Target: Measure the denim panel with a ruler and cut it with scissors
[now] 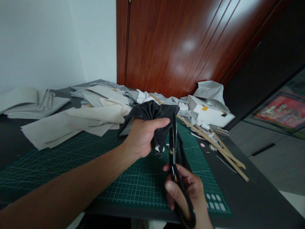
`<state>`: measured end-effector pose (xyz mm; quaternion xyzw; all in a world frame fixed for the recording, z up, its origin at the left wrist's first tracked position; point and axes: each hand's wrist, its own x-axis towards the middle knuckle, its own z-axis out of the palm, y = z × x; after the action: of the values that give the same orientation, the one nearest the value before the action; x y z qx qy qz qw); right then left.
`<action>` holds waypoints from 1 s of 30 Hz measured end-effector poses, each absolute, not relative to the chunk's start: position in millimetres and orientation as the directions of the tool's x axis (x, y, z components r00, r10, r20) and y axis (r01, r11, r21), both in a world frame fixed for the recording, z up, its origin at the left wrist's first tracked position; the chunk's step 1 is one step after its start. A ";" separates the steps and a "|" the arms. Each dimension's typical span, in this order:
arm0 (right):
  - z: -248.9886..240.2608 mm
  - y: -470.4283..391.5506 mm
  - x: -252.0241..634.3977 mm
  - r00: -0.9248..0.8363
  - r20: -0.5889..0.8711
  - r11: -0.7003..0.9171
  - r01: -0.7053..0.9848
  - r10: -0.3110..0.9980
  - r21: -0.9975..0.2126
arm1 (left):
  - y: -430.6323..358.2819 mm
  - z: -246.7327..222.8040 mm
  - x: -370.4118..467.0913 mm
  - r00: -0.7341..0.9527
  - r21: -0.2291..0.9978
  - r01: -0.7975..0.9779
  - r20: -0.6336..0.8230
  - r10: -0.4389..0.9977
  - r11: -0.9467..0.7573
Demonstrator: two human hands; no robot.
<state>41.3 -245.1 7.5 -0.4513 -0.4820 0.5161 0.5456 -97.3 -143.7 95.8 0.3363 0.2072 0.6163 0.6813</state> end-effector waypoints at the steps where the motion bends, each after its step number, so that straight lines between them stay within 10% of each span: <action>1: 6.8 -245.1 40.8 -0.004 0.066 0.065 -0.130 0.998 -0.989 | -144.3 95.7 -97.1 0.154 0.709 -0.705 0.136 0.979 0.013; 30: 8.5 -249.6 33.2 -0.005 0.090 0.089 -0.128 0.996 -0.988 | -148.7 100.6 -99.3 0.218 0.689 -0.719 0.090 0.972 0.097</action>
<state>33.2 -249.6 8.5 -0.4414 -0.4918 0.5107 0.5499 -99.3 -148.7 100.6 0.3166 0.2001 0.5926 0.7131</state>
